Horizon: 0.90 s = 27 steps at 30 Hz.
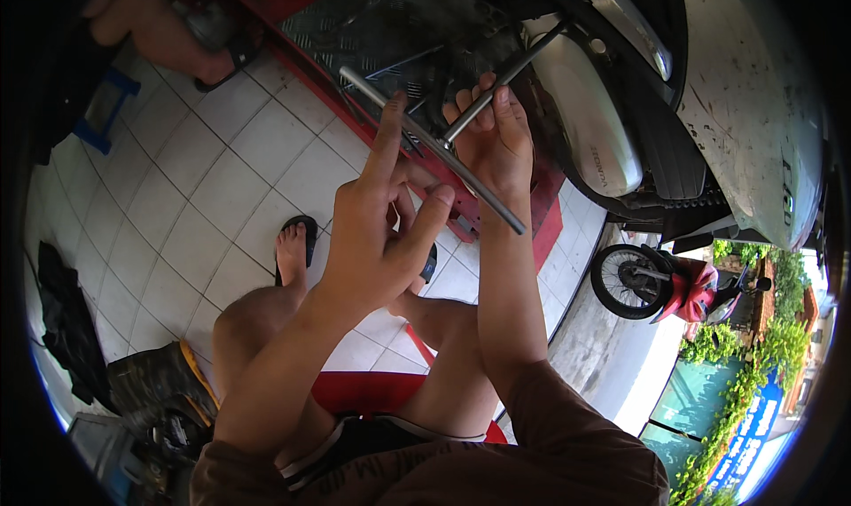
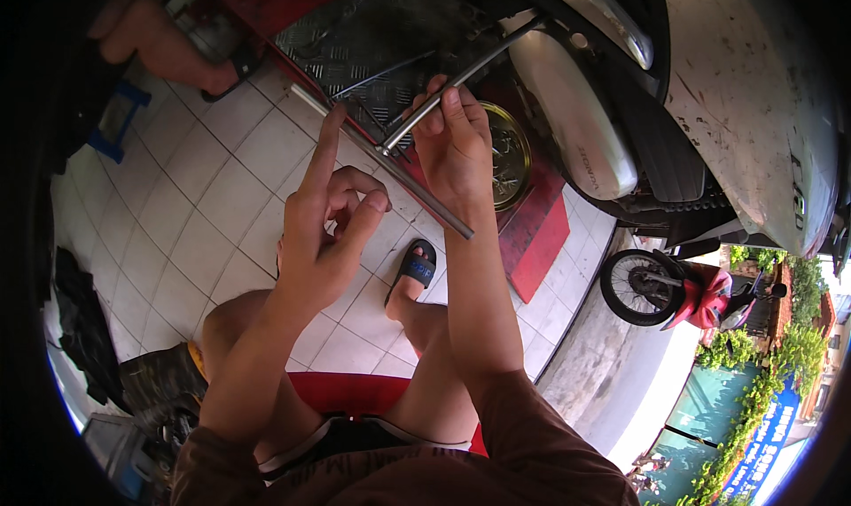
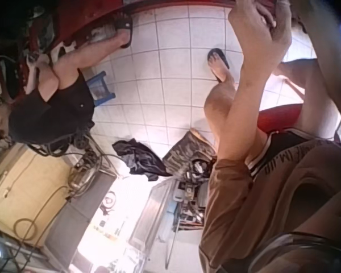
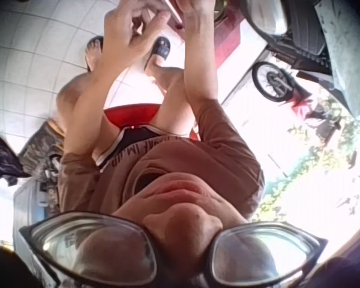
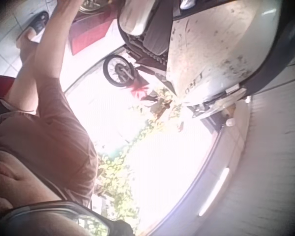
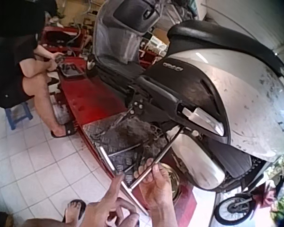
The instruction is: The person is repairing a white motorcycle, using a T-handle wrench to tighten a bolt on the engine casing. They then switch to a blue-handled screwdriver to adjust a screw on the same area.
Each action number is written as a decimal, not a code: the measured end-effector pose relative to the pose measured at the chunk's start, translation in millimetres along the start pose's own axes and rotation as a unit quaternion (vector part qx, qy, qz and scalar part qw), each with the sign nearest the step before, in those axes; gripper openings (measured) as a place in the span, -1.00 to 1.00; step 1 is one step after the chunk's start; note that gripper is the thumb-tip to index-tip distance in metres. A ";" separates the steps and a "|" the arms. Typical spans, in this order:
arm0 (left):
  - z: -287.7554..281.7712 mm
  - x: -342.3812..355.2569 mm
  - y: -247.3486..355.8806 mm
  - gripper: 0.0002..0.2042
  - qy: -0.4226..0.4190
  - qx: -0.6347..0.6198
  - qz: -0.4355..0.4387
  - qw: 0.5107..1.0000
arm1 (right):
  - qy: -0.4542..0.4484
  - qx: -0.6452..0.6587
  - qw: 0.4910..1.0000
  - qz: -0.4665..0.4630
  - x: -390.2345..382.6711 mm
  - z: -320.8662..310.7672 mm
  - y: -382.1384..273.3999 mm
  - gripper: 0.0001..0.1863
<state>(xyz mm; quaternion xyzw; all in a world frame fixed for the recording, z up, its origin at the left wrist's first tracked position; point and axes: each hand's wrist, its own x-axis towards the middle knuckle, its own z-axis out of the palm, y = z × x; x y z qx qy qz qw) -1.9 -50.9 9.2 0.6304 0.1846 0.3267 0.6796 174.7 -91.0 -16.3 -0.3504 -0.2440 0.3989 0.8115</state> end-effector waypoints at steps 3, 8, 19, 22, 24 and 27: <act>-4.1 -5.0 -14.3 -0.43 -0.093 0.040 -0.057 0.993 | 0.008 0.004 1.000 -0.005 0.9 1.0 -0.4 -0.79; 5.7 -2.6 -3.5 -0.43 -0.026 -0.041 0.002 0.999 | 0.041 0.002 0.999 -0.002 -0.3 3.8 3.2 -0.79; -6.0 3.2 -4.5 -0.67 0.007 0.105 0.092 0.990 | 0.002 0.000 1.000 -0.027 3.6 16.1 -7.7 -0.75; -5.9 9.1 -7.2 -0.84 0.049 0.124 0.062 0.989 | 0.006 0.041 0.999 -0.005 2.1 9.6 -1.8 -0.77; -14.6 11.7 -21.3 -0.85 0.024 0.186 0.052 0.981 | 0.011 0.048 0.999 0.011 0.2 12.8 -0.3 -0.77; -13.7 13.6 -30.5 -0.73 0.043 0.141 -0.031 0.989 | -0.027 0.032 0.997 0.061 -4.5 5.2 5.4 -0.76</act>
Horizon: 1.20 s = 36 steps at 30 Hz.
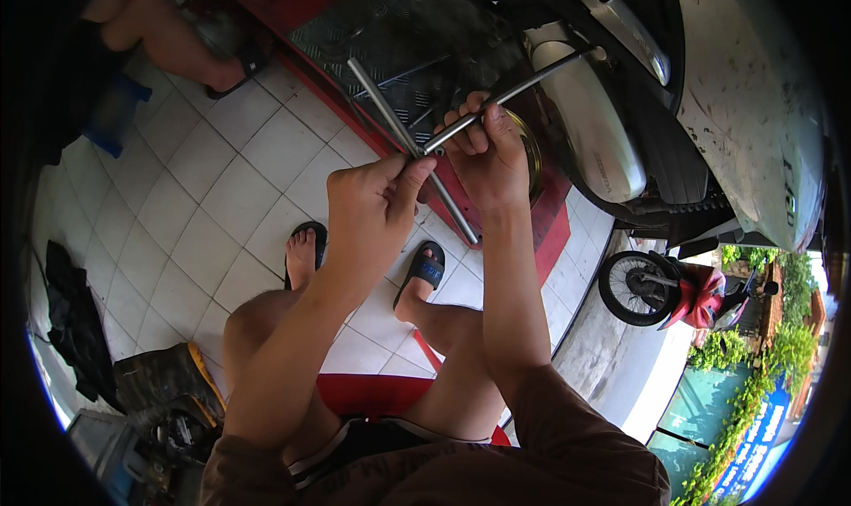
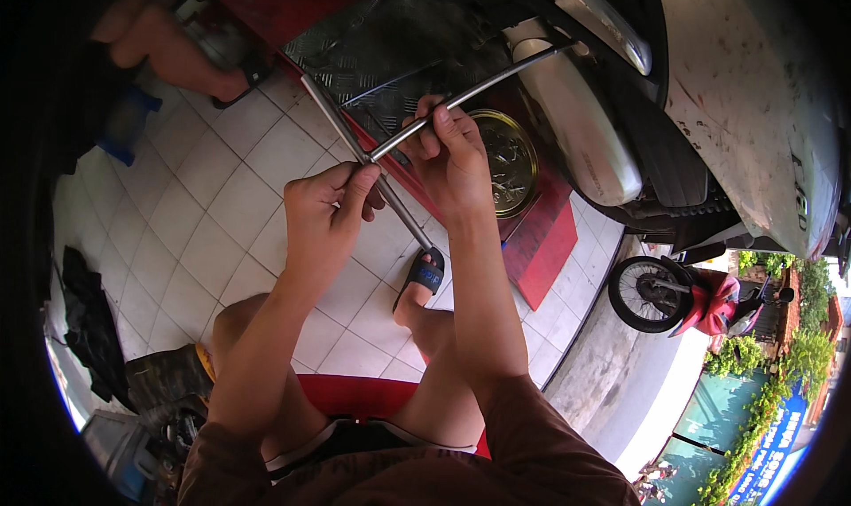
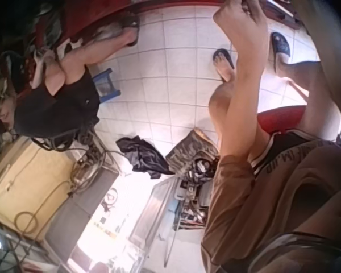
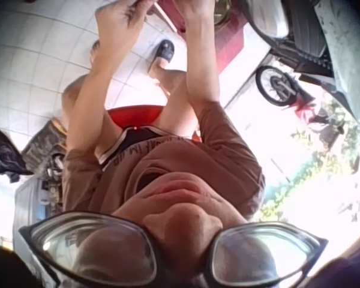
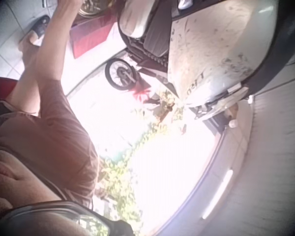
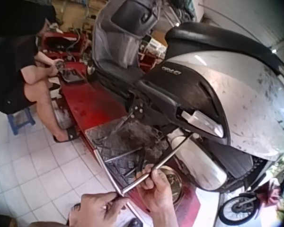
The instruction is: The person is repairing a white motorcycle, using a T-handle wrench to tighten a bolt on the engine casing. They then switch to a blue-handled screwdriver to adjust a screw on the same area.
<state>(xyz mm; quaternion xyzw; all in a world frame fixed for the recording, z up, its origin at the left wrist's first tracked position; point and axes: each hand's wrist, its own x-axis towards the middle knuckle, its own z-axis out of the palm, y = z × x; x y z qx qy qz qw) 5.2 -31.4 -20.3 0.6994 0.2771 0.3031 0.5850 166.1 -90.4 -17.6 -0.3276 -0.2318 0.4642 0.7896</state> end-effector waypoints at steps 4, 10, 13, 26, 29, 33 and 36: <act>7.0 4.9 -0.8 -0.64 0.006 -0.053 -0.030 0.998 | 0.035 -0.106 0.992 0.067 -12.3 4.6 6.0 -0.72; 0.4 16.3 7.5 -0.67 0.043 -0.011 0.039 0.998 | 0.117 -0.173 0.965 0.161 -68.8 15.0 13.4 -0.61; 3.1 22.7 -3.0 -0.83 0.024 -0.012 0.018 0.999 | 0.117 -0.233 0.939 0.226 -98.6 7.3 19.7 -0.67; 118.7 68.7 15.8 -0.74 -0.072 -0.047 0.034 0.996 | 0.131 -0.556 0.812 0.121 -103.9 -35.2 27.2 -0.76; 166.9 124.2 20.2 -0.65 -0.027 0.048 0.138 0.989 | 0.179 -0.596 0.774 0.114 -100.0 -46.5 17.8 -0.78; 213.2 177.7 45.3 -0.73 0.102 0.147 0.203 0.963 | 0.210 -0.651 0.725 0.073 -112.0 -49.8 -5.7 -0.75; 231.0 194.8 54.5 -0.72 0.189 0.221 0.198 0.936 | 0.193 -0.665 0.716 0.091 -119.1 -59.9 -16.3 -0.76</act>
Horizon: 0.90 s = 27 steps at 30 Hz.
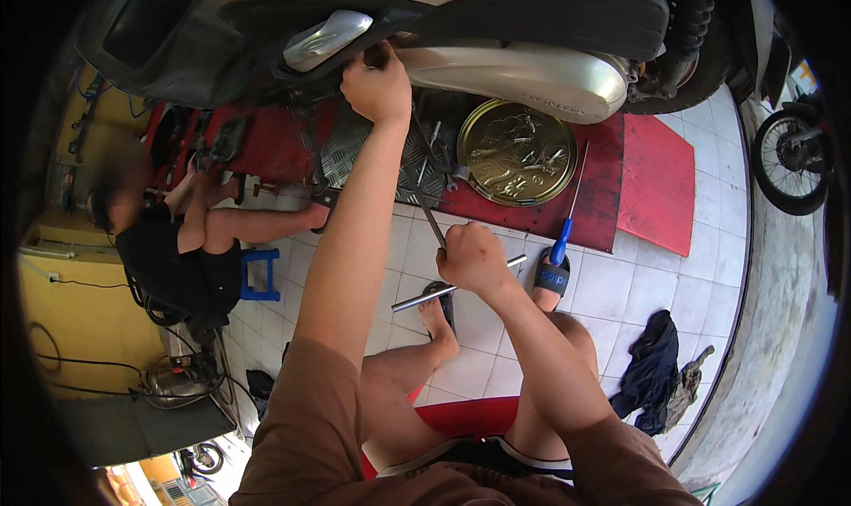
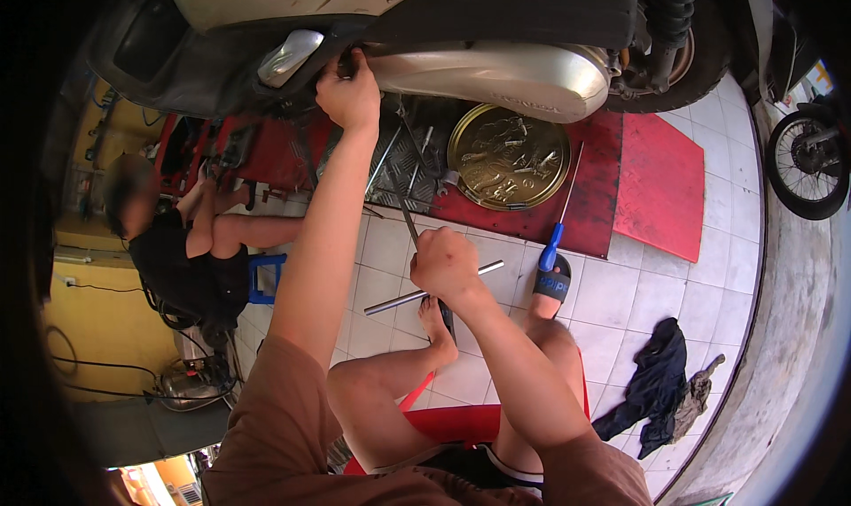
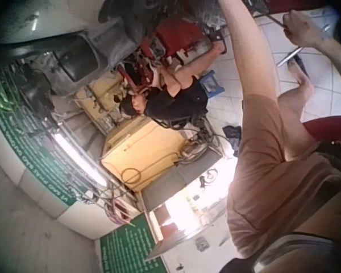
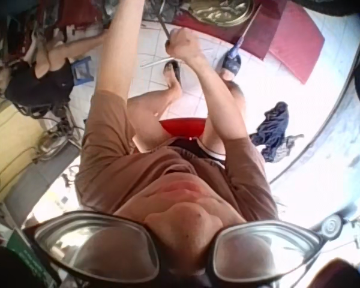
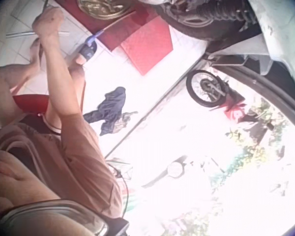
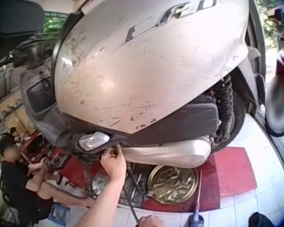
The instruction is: The person is repairing a white motorcycle, using a T-handle wrench to tighten a bolt on the engine casing. They then switch to a blue-handled screwdriver to adjust a screw on the same area.
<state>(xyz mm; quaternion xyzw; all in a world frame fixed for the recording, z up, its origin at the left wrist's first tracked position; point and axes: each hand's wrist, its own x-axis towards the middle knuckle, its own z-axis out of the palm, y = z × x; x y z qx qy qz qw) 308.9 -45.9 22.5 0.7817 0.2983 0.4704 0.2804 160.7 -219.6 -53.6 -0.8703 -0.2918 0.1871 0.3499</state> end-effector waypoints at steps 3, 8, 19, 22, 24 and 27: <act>5.7 8.0 5.8 -0.72 0.031 0.022 -0.054 0.998 | -0.005 -0.017 1.000 -0.010 3.8 -6.7 11.3 -0.76; 8.1 8.5 -8.0 -0.77 0.036 0.050 0.022 0.998 | 0.001 -0.021 1.000 0.019 3.4 -18.6 13.1 -0.77; 3.8 -115.0 -83.5 -0.75 -0.460 -0.058 -0.093 0.881 | -0.182 -0.080 0.975 0.098 6.6 -34.3 6.2 -0.71; -8.2 -119.2 -89.1 -0.71 -0.534 -0.061 -0.133 0.833 | -0.166 -0.058 0.979 0.104 7.9 -37.6 14.0 -0.71; -38.5 -118.5 -87.2 -0.67 -0.477 -0.088 -0.068 0.872 | -0.164 -0.045 0.980 0.104 11.6 -39.4 19.5 -0.72; -95.5 -134.9 -86.5 -0.64 -0.355 -0.092 -0.145 0.919 | -0.108 -0.019 0.990 0.091 12.1 -36.3 27.9 -0.72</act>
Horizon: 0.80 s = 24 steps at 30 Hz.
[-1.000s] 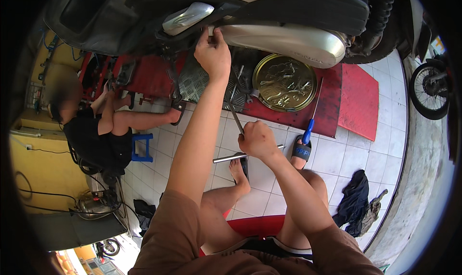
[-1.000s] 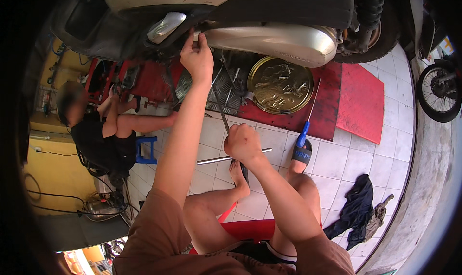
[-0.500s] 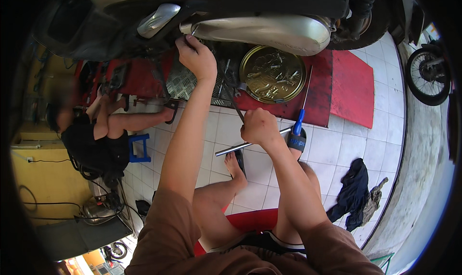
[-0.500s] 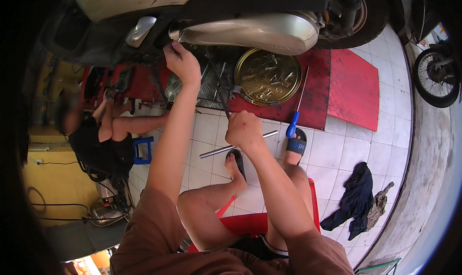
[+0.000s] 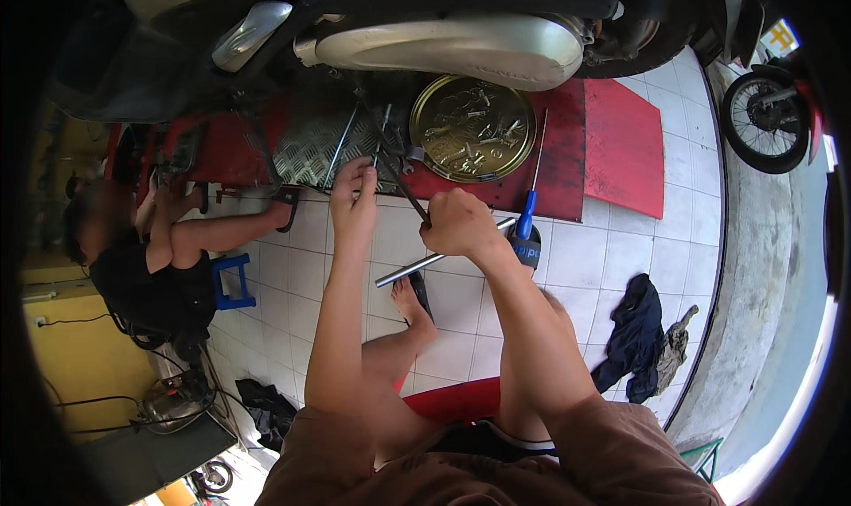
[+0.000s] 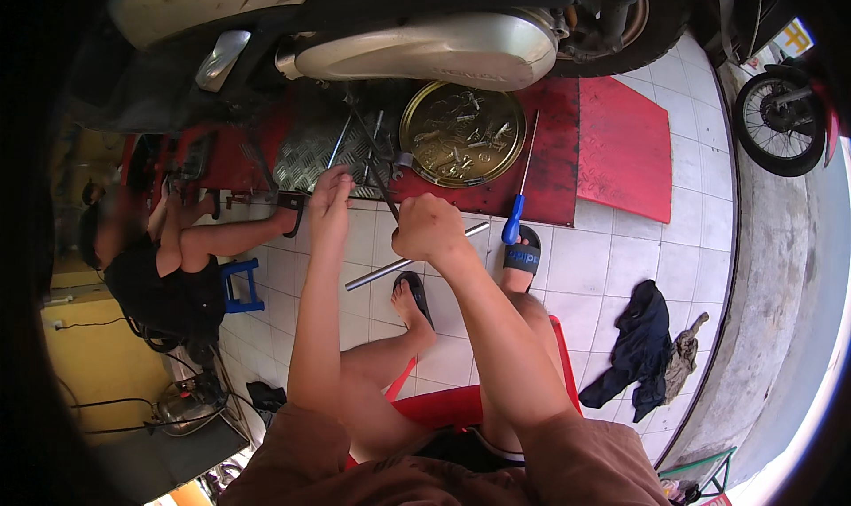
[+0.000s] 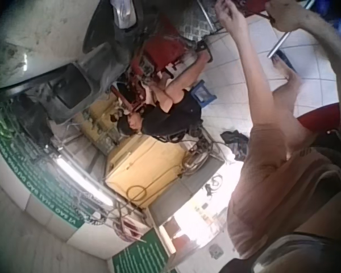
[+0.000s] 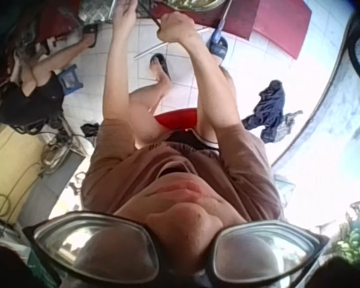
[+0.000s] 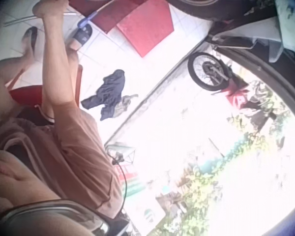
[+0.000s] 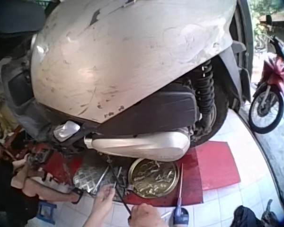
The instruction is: The person is repairing a white motorcycle, using a T-handle wrench to tighten a bolt on the engine casing. They then switch to a blue-handled screwdriver to adjust a screw on the same area.
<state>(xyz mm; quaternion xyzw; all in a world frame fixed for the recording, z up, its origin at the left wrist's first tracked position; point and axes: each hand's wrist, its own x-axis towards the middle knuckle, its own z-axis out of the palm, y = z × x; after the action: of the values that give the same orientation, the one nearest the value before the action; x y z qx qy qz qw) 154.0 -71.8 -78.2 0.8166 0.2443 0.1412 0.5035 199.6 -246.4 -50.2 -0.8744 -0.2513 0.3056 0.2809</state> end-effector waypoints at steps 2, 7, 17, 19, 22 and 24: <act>-11.7 -44.2 11.8 -0.59 0.017 -0.043 -0.083 0.995 | 0.030 0.039 0.999 -0.018 1.7 7.0 2.2 -0.73; -11.3 -97.1 -15.3 -0.45 -0.151 -0.321 -0.231 0.906 | 0.079 0.167 0.979 -0.089 4.1 17.7 -8.1 -0.74; 19.3 -132.3 7.5 -0.52 -0.196 -0.180 -0.058 0.962 | -0.111 0.455 0.876 -0.116 -0.9 23.8 -17.8 -0.78; 14.6 -128.1 -4.2 -0.55 -0.173 -0.143 0.024 0.974 | -0.119 0.486 0.856 -0.132 0.2 31.0 -25.3 -0.75; -17.1 -126.7 -1.3 -0.51 -0.281 -0.072 0.021 0.957 | -0.128 0.541 0.829 -0.062 -1.2 38.0 -38.9 -0.70; -29.5 -132.6 8.0 -0.47 -0.286 0.020 0.045 0.957 | -0.132 0.612 0.779 -0.024 -1.0 47.5 -41.7 -0.71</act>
<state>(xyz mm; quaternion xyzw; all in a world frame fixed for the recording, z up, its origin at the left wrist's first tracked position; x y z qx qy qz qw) 30.5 -124.4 -55.7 0.8430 0.0557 -0.0809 0.5289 155.7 -201.1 -54.0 -0.4628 -0.0664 0.5007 0.7285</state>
